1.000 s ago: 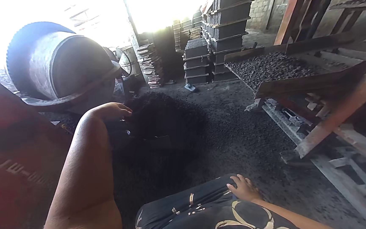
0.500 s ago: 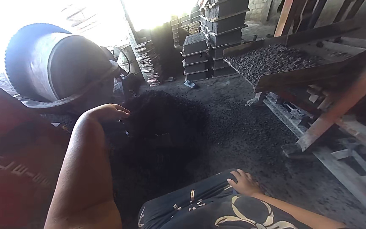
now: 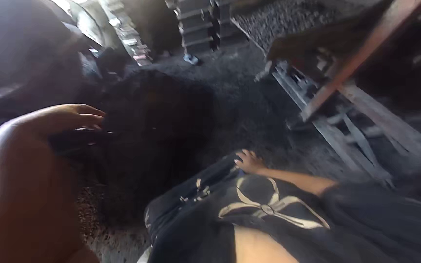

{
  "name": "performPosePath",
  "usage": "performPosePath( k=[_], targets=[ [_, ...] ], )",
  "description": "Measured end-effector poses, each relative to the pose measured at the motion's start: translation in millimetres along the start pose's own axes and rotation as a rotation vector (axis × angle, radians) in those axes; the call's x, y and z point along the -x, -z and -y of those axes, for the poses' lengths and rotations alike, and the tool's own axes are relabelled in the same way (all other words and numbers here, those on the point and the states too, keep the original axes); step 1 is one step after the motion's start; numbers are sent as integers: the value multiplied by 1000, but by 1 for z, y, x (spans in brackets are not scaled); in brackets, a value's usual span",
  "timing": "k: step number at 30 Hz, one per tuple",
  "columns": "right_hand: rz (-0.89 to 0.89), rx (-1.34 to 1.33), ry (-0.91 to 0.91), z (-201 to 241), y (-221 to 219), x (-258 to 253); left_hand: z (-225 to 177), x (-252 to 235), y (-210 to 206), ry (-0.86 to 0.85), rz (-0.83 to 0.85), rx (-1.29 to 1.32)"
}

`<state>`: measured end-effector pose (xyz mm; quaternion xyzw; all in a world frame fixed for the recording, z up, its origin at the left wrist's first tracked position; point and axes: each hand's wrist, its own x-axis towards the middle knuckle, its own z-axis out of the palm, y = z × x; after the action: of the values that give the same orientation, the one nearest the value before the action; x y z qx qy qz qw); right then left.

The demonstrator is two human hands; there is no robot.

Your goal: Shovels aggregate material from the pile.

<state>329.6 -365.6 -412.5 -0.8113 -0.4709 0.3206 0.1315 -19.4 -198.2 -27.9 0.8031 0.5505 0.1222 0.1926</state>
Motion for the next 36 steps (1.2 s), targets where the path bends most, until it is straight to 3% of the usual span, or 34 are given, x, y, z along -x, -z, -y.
performPosePath(
  k=[2,3,7,10,14,18,24,28,31,34,36],
  targets=[
    [14,-5,-15,4,-4,0,44,-28,12,-85,218,-45],
    [9,-2,-25,4,-9,0,37,-30,14,-15,289,-62],
    [-6,28,-1,8,-17,-3,2,9,-23,149,83,63],
    [30,29,38,18,-19,-7,-10,25,-27,206,157,71],
    [58,-8,123,29,-25,-16,16,31,-22,53,480,149],
    [82,-16,205,38,-35,-25,27,55,-54,5,538,108],
    [193,-58,225,63,-36,-22,13,97,-114,-76,607,-31],
    [275,-368,275,101,-11,-2,0,95,-123,-69,645,-89],
    [398,-620,533,147,37,30,-9,87,-122,-66,504,-59],
    [458,-640,953,189,73,71,-21,81,-128,-139,124,109],
    [391,-471,1191,211,83,97,-29,77,-135,-231,-146,348]
  ],
)
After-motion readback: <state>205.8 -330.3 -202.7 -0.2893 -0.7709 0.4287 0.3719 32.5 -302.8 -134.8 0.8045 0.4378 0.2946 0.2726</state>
